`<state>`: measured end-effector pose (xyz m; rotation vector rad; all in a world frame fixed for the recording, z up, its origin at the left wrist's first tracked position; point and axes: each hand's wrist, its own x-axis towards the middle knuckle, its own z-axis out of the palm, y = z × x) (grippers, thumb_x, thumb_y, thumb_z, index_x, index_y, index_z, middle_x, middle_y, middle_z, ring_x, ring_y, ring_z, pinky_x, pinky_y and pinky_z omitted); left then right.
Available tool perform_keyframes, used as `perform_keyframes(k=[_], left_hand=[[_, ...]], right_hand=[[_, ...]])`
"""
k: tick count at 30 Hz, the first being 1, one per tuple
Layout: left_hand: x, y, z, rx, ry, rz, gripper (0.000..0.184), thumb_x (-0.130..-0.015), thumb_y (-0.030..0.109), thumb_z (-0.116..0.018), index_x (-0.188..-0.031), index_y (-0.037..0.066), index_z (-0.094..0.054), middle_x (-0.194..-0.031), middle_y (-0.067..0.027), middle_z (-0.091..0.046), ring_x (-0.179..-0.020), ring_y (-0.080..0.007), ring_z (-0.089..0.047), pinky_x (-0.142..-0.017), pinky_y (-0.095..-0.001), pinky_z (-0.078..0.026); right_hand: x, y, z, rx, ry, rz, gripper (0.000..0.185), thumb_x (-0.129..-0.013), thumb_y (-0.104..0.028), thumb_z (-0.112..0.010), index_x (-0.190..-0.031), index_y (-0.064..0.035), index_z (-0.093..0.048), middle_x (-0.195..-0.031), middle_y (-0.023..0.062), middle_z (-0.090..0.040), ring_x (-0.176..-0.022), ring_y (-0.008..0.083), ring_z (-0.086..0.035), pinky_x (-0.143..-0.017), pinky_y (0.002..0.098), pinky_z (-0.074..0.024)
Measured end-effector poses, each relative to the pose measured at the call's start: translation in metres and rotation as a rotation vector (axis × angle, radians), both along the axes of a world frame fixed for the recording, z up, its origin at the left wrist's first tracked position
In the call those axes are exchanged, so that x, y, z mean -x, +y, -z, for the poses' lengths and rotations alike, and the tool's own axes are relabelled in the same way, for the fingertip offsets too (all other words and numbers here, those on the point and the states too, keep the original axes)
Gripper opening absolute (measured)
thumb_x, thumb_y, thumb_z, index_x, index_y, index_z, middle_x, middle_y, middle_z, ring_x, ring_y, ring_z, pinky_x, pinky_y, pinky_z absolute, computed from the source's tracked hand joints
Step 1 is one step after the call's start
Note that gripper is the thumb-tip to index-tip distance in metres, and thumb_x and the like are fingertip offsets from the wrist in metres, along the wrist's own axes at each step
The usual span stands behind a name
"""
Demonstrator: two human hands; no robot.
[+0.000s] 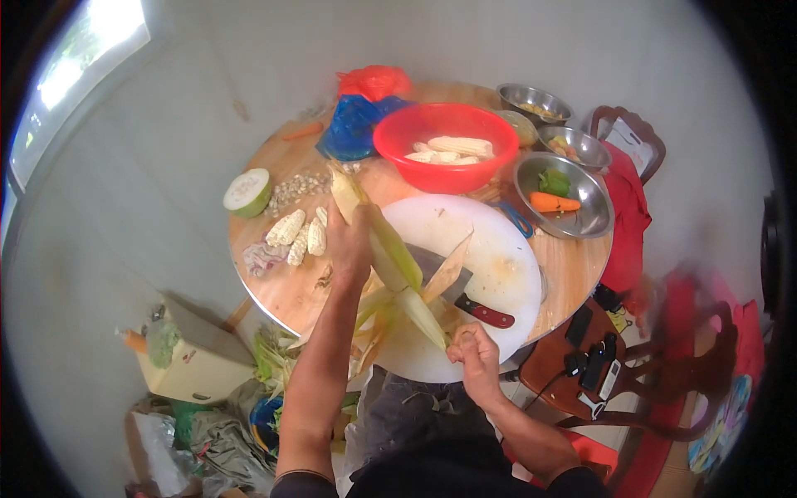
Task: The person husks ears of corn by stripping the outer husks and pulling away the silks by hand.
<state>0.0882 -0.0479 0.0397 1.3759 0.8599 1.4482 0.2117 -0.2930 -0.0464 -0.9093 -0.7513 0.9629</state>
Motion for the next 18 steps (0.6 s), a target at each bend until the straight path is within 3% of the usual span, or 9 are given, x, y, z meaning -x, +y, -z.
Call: perform_keyframes(k=[2, 3, 7, 8, 10, 12, 13, 17, 18], left_hand=[[-0.005, 0.003, 0.007, 0.001, -0.042, 0.011, 0.032, -0.096, 0.015, -0.052, -0.124, 0.001, -0.052, -0.100, -0.0099, -0.063, -0.086, -0.0194, -0.063, -0.075, -0.0340, -0.053], [-0.005, 0.004, 0.008, 0.041, -0.071, 0.009, 0.031, -0.097, 0.015, -0.052, -0.125, 0.001, -0.052, -0.100, -0.0102, -0.064, -0.086, -0.0193, -0.063, -0.075, -0.0338, -0.052], [-0.003, 0.001, 0.010, 0.075, -0.110, 0.039, 0.031, -0.101, 0.020, -0.052, -0.127, 0.001, -0.052, -0.100, -0.0099, -0.064, -0.086, -0.0186, -0.063, -0.074, -0.0334, -0.052], [-0.003, -0.002, 0.009, 0.076, -0.110, 0.037, 0.031, -0.101, 0.020, -0.052, -0.127, 0.001, -0.052, -0.100, -0.0099, -0.064, -0.086, -0.0186, -0.063, -0.074, -0.0334, -0.052], [-0.005, -0.016, -0.001, -0.035, -0.020, 0.108, 0.035, -0.105, 0.028, -0.052, -0.128, 0.001, -0.051, -0.100, -0.0083, -0.064, -0.086, -0.0179, -0.062, -0.074, -0.0336, -0.052], [-0.005, -0.031, -0.010, -0.084, 0.059, 0.142, 0.042, -0.107, 0.038, -0.050, -0.129, 0.002, -0.051, -0.103, -0.0072, -0.062, -0.090, -0.0174, -0.060, -0.077, -0.0336, -0.051], [-0.007, -0.039, -0.010, -0.120, 0.044, 0.194, 0.045, -0.107, 0.042, -0.049, -0.130, 0.003, -0.050, -0.105, -0.0071, -0.060, -0.093, -0.0174, -0.058, -0.080, -0.0334, -0.050], [-0.019, -0.056, -0.008, -0.164, -0.016, 0.302, 0.054, -0.108, 0.051, -0.041, -0.136, 0.004, -0.046, -0.113, -0.0076, -0.056, -0.099, -0.0170, -0.055, -0.085, -0.0330, -0.048], [-0.022, -0.058, -0.006, -0.159, -0.043, 0.313, 0.056, -0.108, 0.052, -0.039, -0.138, 0.004, -0.045, -0.116, -0.0075, -0.056, -0.101, -0.0169, -0.055, -0.086, -0.0326, -0.048]], right_hand=[[0.000, -0.005, 0.006, 0.119, -0.435, 0.045, 0.026, -0.110, -0.023, -0.045, -0.098, -0.0015, -0.054, -0.072, -0.0014, -0.048, -0.066, 0.0096, -0.044, -0.061, 0.0270, -0.0398], [-0.002, -0.008, 0.001, 0.143, -0.483, 0.021, 0.021, -0.108, -0.017, -0.047, -0.100, 0.0001, -0.057, -0.072, -0.0001, -0.053, -0.068, 0.0105, -0.051, -0.065, 0.0277, -0.0452], [0.002, -0.007, -0.009, 0.157, -0.549, 0.021, 0.015, -0.105, -0.012, -0.052, -0.105, 0.0015, -0.059, -0.077, 0.0053, -0.063, -0.076, 0.0121, -0.061, -0.073, 0.0297, -0.0515], [-0.003, -0.003, -0.017, 0.218, -0.580, -0.104, 0.014, -0.104, -0.010, -0.053, -0.108, 0.0021, -0.060, -0.082, 0.0091, -0.067, -0.081, 0.0134, -0.064, -0.076, 0.0302, -0.0528], [-0.013, 0.007, -0.027, 0.272, -0.611, -0.240, 0.014, -0.103, -0.008, -0.055, -0.110, 0.0026, -0.060, -0.087, 0.0130, -0.071, -0.086, 0.0148, -0.068, -0.080, 0.0307, -0.0541], [-0.028, 0.019, -0.037, 0.128, -0.544, -0.287, 0.018, -0.102, -0.011, -0.058, -0.112, 0.0035, -0.060, -0.089, 0.0153, -0.071, -0.084, 0.0145, -0.067, -0.079, 0.0303, -0.0543], [-0.034, 0.025, -0.054, 0.095, -0.703, -0.203, 0.023, -0.098, -0.012, -0.066, -0.114, 0.0035, -0.061, -0.089, 0.0123, -0.069, -0.082, 0.0143, -0.065, -0.078, 0.0298, -0.0540], [-0.035, 0.054, -0.118, -0.046, -0.630, 0.012, 0.032, -0.092, -0.011, -0.074, -0.117, 0.0029, -0.062, -0.092, 0.0094, -0.067, -0.081, 0.0153, -0.063, -0.077, 0.0310, -0.0537], [-0.031, 0.064, -0.131, -0.149, -0.757, 0.148, 0.036, -0.088, -0.010, -0.076, -0.119, 0.0025, -0.062, -0.093, 0.0087, -0.067, -0.082, 0.0159, -0.063, -0.077, 0.0310, -0.0534]])
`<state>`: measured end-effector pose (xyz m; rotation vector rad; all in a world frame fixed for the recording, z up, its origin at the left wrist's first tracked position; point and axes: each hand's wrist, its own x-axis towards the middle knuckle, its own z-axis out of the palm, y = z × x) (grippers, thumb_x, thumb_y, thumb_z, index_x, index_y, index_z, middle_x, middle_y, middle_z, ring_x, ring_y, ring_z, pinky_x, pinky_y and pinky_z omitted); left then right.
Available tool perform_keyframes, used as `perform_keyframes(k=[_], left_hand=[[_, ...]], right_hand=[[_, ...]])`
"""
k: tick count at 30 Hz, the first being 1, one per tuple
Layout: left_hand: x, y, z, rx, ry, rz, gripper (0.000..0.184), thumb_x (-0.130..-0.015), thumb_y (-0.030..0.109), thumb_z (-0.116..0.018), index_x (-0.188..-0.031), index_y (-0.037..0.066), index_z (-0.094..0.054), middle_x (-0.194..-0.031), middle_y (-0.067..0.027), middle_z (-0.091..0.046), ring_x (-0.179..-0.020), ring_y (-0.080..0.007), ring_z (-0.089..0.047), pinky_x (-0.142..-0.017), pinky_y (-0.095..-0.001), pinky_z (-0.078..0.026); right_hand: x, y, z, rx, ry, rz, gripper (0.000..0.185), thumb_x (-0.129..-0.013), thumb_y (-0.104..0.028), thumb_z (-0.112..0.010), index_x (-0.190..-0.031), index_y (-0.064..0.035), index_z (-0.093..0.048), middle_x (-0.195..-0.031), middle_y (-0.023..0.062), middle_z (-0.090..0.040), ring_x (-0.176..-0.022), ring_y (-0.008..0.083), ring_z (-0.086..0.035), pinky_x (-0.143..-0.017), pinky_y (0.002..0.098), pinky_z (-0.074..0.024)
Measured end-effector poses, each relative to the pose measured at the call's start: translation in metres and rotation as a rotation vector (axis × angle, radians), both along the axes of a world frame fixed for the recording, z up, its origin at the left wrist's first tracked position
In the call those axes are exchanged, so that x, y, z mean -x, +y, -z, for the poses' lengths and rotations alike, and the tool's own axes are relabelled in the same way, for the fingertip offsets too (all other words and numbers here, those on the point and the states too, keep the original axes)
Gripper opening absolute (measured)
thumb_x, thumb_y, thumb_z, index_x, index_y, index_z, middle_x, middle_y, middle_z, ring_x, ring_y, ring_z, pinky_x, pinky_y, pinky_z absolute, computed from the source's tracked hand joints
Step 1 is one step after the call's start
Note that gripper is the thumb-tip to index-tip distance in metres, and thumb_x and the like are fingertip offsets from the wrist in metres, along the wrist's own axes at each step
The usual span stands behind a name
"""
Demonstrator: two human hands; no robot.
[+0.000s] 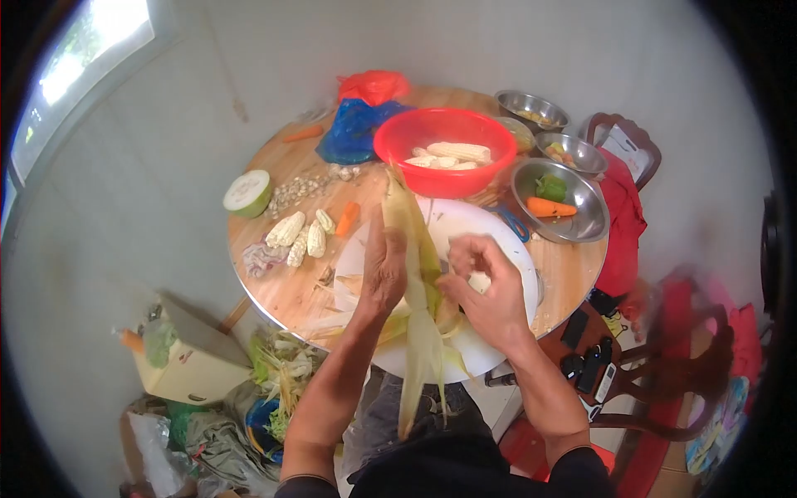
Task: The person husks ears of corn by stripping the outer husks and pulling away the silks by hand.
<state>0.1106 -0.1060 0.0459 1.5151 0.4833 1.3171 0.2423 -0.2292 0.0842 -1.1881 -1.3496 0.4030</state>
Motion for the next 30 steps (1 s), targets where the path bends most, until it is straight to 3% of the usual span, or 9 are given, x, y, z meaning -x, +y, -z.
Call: perform_keyframes(k=[1, 5, 8, 10, 16, 26, 30], left_hand=[[-0.001, -0.008, -0.008, -0.003, -0.003, 0.003, 0.056, -0.108, 0.052, -0.039, -0.138, 0.004, -0.045, -0.116, -0.0075, -0.056, -0.101, -0.0169, -0.055, -0.086, -0.0326, -0.048], [-0.005, -0.032, -0.028, -0.031, -0.090, 0.060, 0.061, -0.108, 0.055, -0.036, -0.142, 0.005, -0.044, -0.122, -0.0069, -0.056, -0.106, -0.0149, -0.055, -0.089, -0.0303, -0.048], [-0.003, -0.032, -0.026, -0.069, -0.092, 0.062, 0.062, -0.108, 0.055, -0.036, -0.143, 0.005, -0.043, -0.124, -0.0068, -0.057, -0.109, -0.0143, -0.055, -0.091, -0.0300, -0.048], [-0.002, -0.031, -0.023, -0.047, -0.071, 0.049, 0.061, -0.108, 0.055, -0.037, -0.143, 0.005, -0.043, -0.123, -0.0070, -0.057, -0.110, -0.0144, -0.055, -0.092, -0.0303, -0.048], [-0.006, -0.034, -0.023, -0.067, -0.054, 0.021, 0.060, -0.108, 0.053, -0.038, -0.144, 0.005, -0.043, -0.122, -0.0066, -0.058, -0.107, -0.0143, -0.055, -0.091, -0.0309, -0.047], [-0.009, -0.042, -0.024, -0.121, -0.004, 0.076, 0.058, -0.109, 0.050, -0.040, -0.145, 0.005, -0.045, -0.120, -0.0048, -0.058, -0.105, -0.0134, -0.055, -0.091, -0.0300, -0.047], [-0.008, -0.045, -0.030, -0.181, 0.096, 0.020, 0.054, -0.110, 0.046, -0.039, -0.144, 0.005, -0.047, -0.120, -0.0048, -0.058, -0.105, -0.0145, -0.055, -0.091, -0.0306, -0.047]], right_hand=[[0.004, 0.008, -0.010, -0.138, -0.126, 0.099, 0.040, -0.085, -0.009, -0.079, -0.120, 0.0020, -0.062, -0.094, 0.0079, -0.066, -0.082, 0.0166, -0.062, -0.076, 0.0309, -0.0531], [0.010, 0.022, -0.035, -0.161, -0.141, 0.102, 0.039, -0.083, -0.009, -0.080, -0.117, 0.0019, -0.064, -0.095, 0.0090, -0.067, -0.083, 0.0175, -0.063, -0.076, 0.0295, -0.0524], [0.012, 0.023, -0.043, -0.062, -0.164, 0.142, 0.030, -0.086, -0.005, -0.075, -0.115, 0.0031, -0.068, -0.099, 0.0078, -0.068, -0.087, 0.0142, -0.064, -0.082, 0.0290, -0.0516], [0.012, 0.023, -0.043, -0.202, -0.214, 0.178, 0.022, -0.084, -0.006, -0.075, -0.105, 0.0010, -0.072, -0.096, 0.0132, -0.069, -0.079, 0.0210, -0.069, -0.071, 0.0320, -0.0544], [0.007, 0.016, -0.048, -0.218, -0.329, 0.213, 0.021, -0.083, -0.004, -0.072, -0.104, 0.0002, -0.073, -0.094, 0.0124, -0.070, -0.076, 0.0221, -0.071, -0.069, 0.0326, -0.0551], [-0.007, 0.012, -0.052, -0.244, -0.293, 0.232, 0.016, -0.081, -0.004, -0.073, -0.097, 0.0006, -0.074, -0.081, 0.0118, -0.070, -0.072, 0.0235, -0.070, -0.066, 0.0335, -0.0549], [-0.015, 0.015, -0.046, -0.132, -0.204, 0.265, 0.014, -0.083, -0.005, -0.072, -0.095, 0.0018, -0.073, -0.079, 0.0125, -0.070, -0.070, 0.0190, -0.069, -0.066, 0.0317, -0.0544]])
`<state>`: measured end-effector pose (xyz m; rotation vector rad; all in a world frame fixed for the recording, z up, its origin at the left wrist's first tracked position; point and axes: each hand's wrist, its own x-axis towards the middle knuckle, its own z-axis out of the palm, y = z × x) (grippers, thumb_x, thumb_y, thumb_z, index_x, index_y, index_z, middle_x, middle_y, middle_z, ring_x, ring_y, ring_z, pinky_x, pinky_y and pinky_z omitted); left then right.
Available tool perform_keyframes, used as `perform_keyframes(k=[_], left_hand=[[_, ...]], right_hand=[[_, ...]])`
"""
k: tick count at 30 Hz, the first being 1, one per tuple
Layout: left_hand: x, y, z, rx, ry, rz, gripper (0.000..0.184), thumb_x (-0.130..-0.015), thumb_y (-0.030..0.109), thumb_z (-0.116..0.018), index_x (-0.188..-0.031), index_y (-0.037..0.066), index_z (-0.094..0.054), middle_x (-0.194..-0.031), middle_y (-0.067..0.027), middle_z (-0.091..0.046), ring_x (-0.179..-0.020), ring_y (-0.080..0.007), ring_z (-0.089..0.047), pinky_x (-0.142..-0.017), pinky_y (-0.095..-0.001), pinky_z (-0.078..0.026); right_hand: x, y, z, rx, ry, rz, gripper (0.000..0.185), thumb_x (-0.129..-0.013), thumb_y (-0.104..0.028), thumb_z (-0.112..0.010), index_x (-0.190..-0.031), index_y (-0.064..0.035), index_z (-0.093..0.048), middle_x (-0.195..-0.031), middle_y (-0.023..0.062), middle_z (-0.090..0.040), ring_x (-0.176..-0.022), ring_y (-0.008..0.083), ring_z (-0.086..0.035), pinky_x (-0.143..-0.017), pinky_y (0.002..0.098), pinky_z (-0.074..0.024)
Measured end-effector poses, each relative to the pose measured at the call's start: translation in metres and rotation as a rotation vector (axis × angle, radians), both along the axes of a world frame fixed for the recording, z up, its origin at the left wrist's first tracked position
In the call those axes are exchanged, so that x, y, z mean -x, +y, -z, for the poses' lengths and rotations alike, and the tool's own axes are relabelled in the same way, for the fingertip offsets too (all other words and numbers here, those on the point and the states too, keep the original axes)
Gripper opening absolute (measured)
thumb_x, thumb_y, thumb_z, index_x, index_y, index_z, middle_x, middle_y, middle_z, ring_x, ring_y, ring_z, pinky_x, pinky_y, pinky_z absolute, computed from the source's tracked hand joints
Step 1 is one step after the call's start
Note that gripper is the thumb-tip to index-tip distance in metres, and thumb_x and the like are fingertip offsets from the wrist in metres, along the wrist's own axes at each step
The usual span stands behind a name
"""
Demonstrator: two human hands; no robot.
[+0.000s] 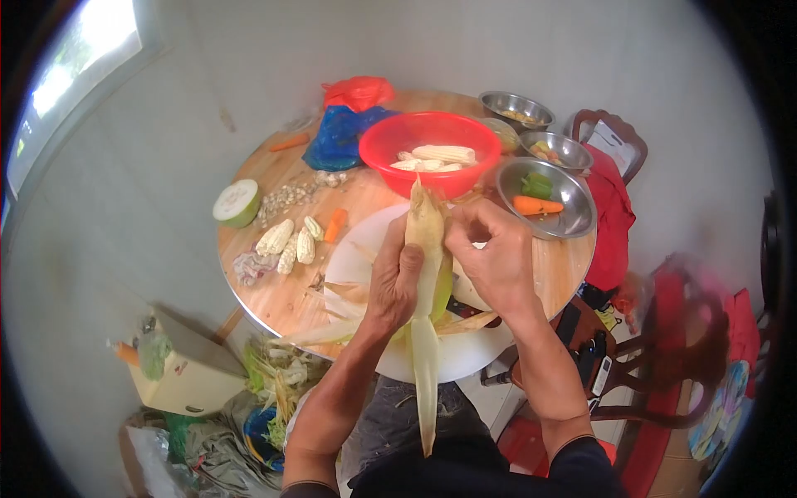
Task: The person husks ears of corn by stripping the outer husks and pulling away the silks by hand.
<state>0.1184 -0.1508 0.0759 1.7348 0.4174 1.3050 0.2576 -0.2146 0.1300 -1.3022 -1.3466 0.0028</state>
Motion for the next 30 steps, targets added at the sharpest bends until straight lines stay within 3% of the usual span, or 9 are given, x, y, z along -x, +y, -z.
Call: perform_keyframes(k=[4, 7, 12, 13, 15, 17, 20, 23, 30], left_hand=[[0.003, 0.007, 0.007, 0.036, -0.026, 0.038, 0.053, -0.110, 0.045, -0.038, -0.143, 0.005, -0.047, -0.121, -0.0055, -0.059, -0.108, -0.0161, -0.056, -0.093, -0.0313, -0.046], [-0.004, 0.003, 0.007, 0.084, -0.123, 0.033, 0.045, -0.108, 0.033, -0.049, -0.141, 0.003, -0.049, -0.119, -0.0083, -0.061, -0.108, -0.0177, -0.057, -0.092, -0.0316, -0.047], [-0.003, 0.000, -0.003, -0.322, 0.242, -0.184, 0.043, -0.094, 0.008, -0.067, -0.132, -0.002, -0.050, -0.119, -0.0136, -0.062, -0.107, -0.0199, -0.059, -0.089, -0.0343, -0.049], [-0.003, -0.001, -0.003, -0.323, 0.242, -0.184, 0.043, -0.094, 0.008, -0.067, -0.132, -0.002, -0.050, -0.119, -0.0136, -0.062, -0.107, -0.0199, -0.059, -0.089, -0.0343, -0.049], [-0.003, -0.001, -0.002, -0.035, 0.043, -0.095, 0.037, -0.098, 0.014, -0.063, -0.130, -0.002, -0.050, -0.112, -0.0120, -0.061, -0.099, -0.0207, -0.060, -0.085, -0.0364, -0.050], [0.006, 0.013, 0.010, 0.037, -0.011, -0.138, 0.035, -0.101, 0.018, -0.059, -0.129, -0.001, -0.050, -0.107, -0.0111, -0.060, -0.094, -0.0205, -0.059, -0.083, -0.0365, -0.050], [0.020, 0.019, 0.007, 0.283, -0.179, -0.110, 0.034, -0.107, 0.028, -0.049, -0.127, 0.001, -0.050, -0.102, -0.0092, -0.059, -0.088, -0.0171, -0.059, -0.078, -0.0332, -0.050], [0.038, 0.044, 0.028, 0.476, -0.251, -0.200, 0.037, -0.102, 0.030, -0.059, -0.125, 0.002, -0.052, -0.094, -0.0066, -0.062, -0.080, -0.0137, -0.061, -0.066, -0.0281, -0.050], [0.048, 0.070, 0.017, 0.465, -0.281, -0.338, 0.025, -0.092, 0.018, -0.071, -0.106, 0.003, -0.057, -0.080, -0.0069, -0.064, -0.060, -0.0152, -0.059, -0.053, -0.0296, -0.048]], right_hand=[[-0.010, 0.014, 0.039, 0.072, 0.358, 0.018, 0.012, -0.090, -0.007, -0.068, -0.096, 0.0036, -0.070, -0.078, 0.0069, -0.069, -0.072, 0.0120, -0.066, -0.068, 0.0303, -0.0536], [0.003, 0.006, 0.046, 0.025, 0.642, -0.086, 0.016, -0.098, -0.011, -0.062, -0.104, 0.0042, -0.065, -0.088, 0.0039, -0.068, -0.080, 0.0109, -0.063, -0.073, 0.0293, -0.0526], [0.026, 0.003, 0.045, -0.122, 0.652, -0.095, 0.020, -0.106, -0.016, -0.051, -0.115, 0.0011, -0.056, -0.103, 0.0072, -0.065, -0.090, 0.0102, -0.059, -0.082, 0.0267, -0.0496], [0.030, 0.004, 0.044, -0.182, 0.828, -0.170, 0.016, -0.106, -0.014, -0.050, -0.113, -0.0009, -0.056, -0.100, 0.0053, -0.063, -0.089, 0.0108, -0.058, -0.083, 0.0260, -0.0489], [0.032, 0.006, 0.050, -0.241, 1.003, -0.254, 0.014, -0.106, -0.013, -0.049, -0.110, -0.0030, -0.057, -0.097, 0.0033, -0.060, -0.088, 0.0114, -0.056, -0.084, 0.0254, -0.0483], [0.029, 0.008, 0.079, -0.323, 1.222, -0.469, 0.013, -0.103, -0.008, -0.049, -0.114, -0.0055, -0.056, -0.095, 0.0038, -0.058, -0.083, 0.0140, -0.056, -0.080, 0.0266, -0.0484], [0.027, -0.008, 0.115, -0.272, 1.514, -0.345, 0.017, -0.100, -0.005, -0.052, -0.116, -0.0073, -0.054, -0.096, 0.0040, -0.057, -0.081, 0.0142, -0.054, -0.077, 0.0265, -0.0469], [0.044, -0.033, 0.134, -0.194, 1.363, -0.401, 0.017, -0.098, -0.005, -0.052, -0.115, -0.0073, -0.052, -0.096, 0.0034, -0.054, -0.079, 0.0128, -0.051, -0.073, 0.0251, -0.0435], [0.041, -0.064, 0.146, -0.036, 1.063, -0.646, 0.006, -0.102, -0.009, -0.049, -0.106, -0.0067, -0.044, -0.079, 0.0028, -0.047, -0.071, 0.0124, -0.042, -0.069, 0.0282, -0.0373]])
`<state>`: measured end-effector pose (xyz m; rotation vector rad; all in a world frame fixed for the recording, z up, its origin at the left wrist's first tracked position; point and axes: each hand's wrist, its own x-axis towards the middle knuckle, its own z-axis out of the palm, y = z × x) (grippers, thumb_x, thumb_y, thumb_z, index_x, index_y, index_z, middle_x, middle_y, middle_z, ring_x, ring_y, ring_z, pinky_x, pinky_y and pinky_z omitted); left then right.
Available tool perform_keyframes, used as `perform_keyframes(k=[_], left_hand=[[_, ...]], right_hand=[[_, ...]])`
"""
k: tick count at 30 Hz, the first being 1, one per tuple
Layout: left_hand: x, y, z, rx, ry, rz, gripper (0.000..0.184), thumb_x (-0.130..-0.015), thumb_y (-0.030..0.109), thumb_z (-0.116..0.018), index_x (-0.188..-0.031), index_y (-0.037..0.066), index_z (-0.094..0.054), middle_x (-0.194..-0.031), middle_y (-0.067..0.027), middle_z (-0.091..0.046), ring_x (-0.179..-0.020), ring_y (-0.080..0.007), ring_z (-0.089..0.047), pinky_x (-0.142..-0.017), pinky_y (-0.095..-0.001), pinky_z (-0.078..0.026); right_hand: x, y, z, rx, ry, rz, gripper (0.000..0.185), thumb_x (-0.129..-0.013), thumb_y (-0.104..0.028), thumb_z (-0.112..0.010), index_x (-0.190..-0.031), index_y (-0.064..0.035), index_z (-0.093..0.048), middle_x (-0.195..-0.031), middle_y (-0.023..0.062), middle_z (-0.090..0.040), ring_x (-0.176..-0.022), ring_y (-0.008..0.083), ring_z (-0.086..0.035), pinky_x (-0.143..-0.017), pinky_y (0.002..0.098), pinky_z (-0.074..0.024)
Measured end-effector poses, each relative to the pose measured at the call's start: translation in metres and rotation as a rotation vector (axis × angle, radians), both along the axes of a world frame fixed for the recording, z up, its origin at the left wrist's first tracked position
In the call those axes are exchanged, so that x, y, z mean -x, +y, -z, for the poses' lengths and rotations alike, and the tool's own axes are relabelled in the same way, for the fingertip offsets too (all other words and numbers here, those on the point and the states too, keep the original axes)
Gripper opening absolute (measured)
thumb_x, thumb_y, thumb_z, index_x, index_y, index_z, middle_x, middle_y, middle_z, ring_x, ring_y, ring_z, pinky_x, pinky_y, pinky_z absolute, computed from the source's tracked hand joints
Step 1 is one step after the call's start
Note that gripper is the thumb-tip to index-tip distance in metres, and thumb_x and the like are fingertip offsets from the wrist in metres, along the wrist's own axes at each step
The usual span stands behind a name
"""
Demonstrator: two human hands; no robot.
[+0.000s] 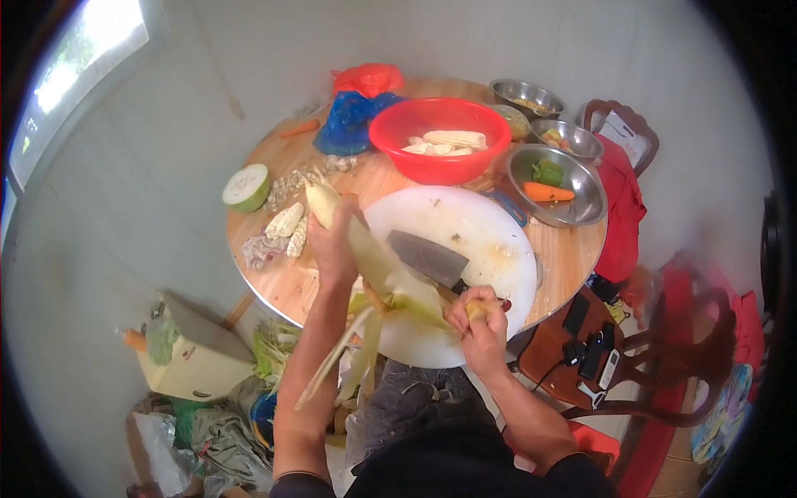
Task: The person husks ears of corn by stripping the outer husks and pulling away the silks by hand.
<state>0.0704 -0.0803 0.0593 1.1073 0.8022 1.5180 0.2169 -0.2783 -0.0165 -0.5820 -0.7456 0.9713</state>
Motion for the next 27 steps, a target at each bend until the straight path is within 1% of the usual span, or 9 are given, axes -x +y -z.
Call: perform_keyframes(k=[5, 7, 10, 14, 17, 19, 22, 23, 27], left_hand=[[0.009, 0.015, 0.006, 0.008, -0.158, 0.011, 0.023, -0.091, 0.018, -0.071, -0.102, 0.003, -0.058, -0.076, -0.0070, -0.063, -0.057, -0.0159, -0.058, -0.051, -0.0307, -0.047], [0.007, 0.023, 0.017, 0.008, -0.152, 0.040, 0.021, -0.091, 0.018, -0.070, -0.102, 0.004, -0.058, -0.078, -0.0075, -0.064, -0.058, -0.0162, -0.059, -0.052, -0.0309, -0.048], [0.010, 0.037, 0.023, 0.079, -0.261, 0.086, 0.018, -0.092, 0.017, -0.068, -0.100, 0.004, -0.058, -0.082, -0.0084, -0.064, -0.062, -0.0169, -0.060, -0.055, -0.0312, -0.049], [0.008, 0.034, 0.021, -0.008, -0.286, 0.296, 0.024, -0.094, 0.020, -0.065, -0.108, 0.003, -0.056, -0.086, -0.0094, -0.063, -0.071, -0.0179, -0.061, -0.062, -0.0325, -0.051], [0.005, 0.010, -0.008, -0.114, -0.207, 0.414, 0.034, -0.094, 0.022, -0.064, -0.119, 0.001, -0.054, -0.092, -0.0101, -0.062, -0.080, -0.0182, -0.062, -0.070, -0.0335, -0.052], [0.010, -0.005, -0.021, -0.201, -0.098, 0.550, 0.051, -0.092, 0.020, -0.067, -0.134, -0.001, -0.050, -0.102, -0.0090, -0.062, -0.093, -0.0181, -0.062, -0.084, -0.0344, -0.052], [0.011, -0.026, -0.030, -0.239, 0.041, 0.640, 0.064, -0.088, 0.018, -0.072, -0.143, -0.001, -0.046, -0.107, -0.0075, -0.063, -0.097, -0.0177, -0.063, -0.089, -0.0334, -0.051], [0.015, -0.022, -0.022, -0.203, 0.136, 0.718, 0.077, -0.084, 0.014, -0.079, -0.150, -0.001, -0.041, -0.115, -0.0061, -0.063, -0.106, -0.0175, -0.062, -0.095, -0.0331, -0.050], [0.001, -0.054, -0.039, -0.265, 0.201, 0.740, 0.082, -0.085, 0.013, -0.083, -0.152, 0.000, -0.039, -0.131, -0.0068, -0.059, -0.121, -0.0158, -0.057, -0.103, -0.0343, -0.046]], right_hand=[[0.005, -0.035, 0.031, 0.090, -0.206, 0.027, 0.005, -0.104, -0.009, -0.045, -0.105, -0.0044, -0.046, -0.079, 0.0004, -0.048, -0.070, 0.0089, -0.040, -0.066, 0.0252, -0.0359], [0.002, -0.043, 0.041, 0.156, -0.506, 0.144, 0.010, -0.099, 0.000, -0.044, -0.105, -0.0026, -0.050, -0.084, 0.0047, -0.057, -0.074, 0.0131, -0.053, -0.070, 0.0295, -0.0454], [0.003, -0.048, 0.041, 0.111, -0.802, 0.150, 0.005, -0.105, -0.002, -0.042, -0.108, -0.0016, -0.046, -0.082, 0.0040, -0.051, -0.071, 0.0119, -0.045, -0.065, 0.0284, -0.0421], [-0.003, -0.031, 0.021, 0.050, -1.126, 0.102, 0.022, -0.092, 0.011, -0.044, -0.107, 0.0001, -0.055, -0.088, 0.0106, -0.062, -0.080, 0.0260, -0.064, -0.073, 0.0343, -0.0515], [-0.017, -0.017, 0.008, 0.051, -1.272, -0.123, 0.026, -0.089, 0.003, -0.051, -0.113, 0.0009, -0.061, -0.101, 0.0174, -0.067, -0.099, 0.0350, -0.067, -0.089, 0.0427, -0.0527], [-0.027, -0.012, -0.023, 0.030, -1.247, -0.204, 0.031, -0.088, 0.004, -0.052, -0.116, 0.0003, -0.062, -0.104, 0.0152, -0.067, -0.101, 0.0324, -0.066, -0.089, 0.0399, -0.0525], [-0.043, -0.004, -0.074, 0.000, -1.222, -0.278, 0.034, -0.086, 0.002, -0.059, -0.120, 0.0005, -0.065, -0.112, 0.0134, -0.067, -0.107, 0.0274, -0.065, -0.095, 0.0372, -0.0511], [-0.046, 0.000, -0.094, -0.025, -1.177, -0.186, 0.032, -0.088, 0.000, -0.062, -0.120, 0.0005, -0.065, -0.110, 0.0139, -0.069, -0.106, 0.0261, -0.067, -0.094, 0.0366, -0.0517], [-0.041, 0.021, -0.144, 0.027, -1.052, 0.161, 0.030, -0.089, -0.006, -0.072, -0.117, 0.0022, -0.067, -0.104, 0.0121, -0.071, -0.098, 0.0187, -0.069, -0.090, 0.0318, -0.0537]])
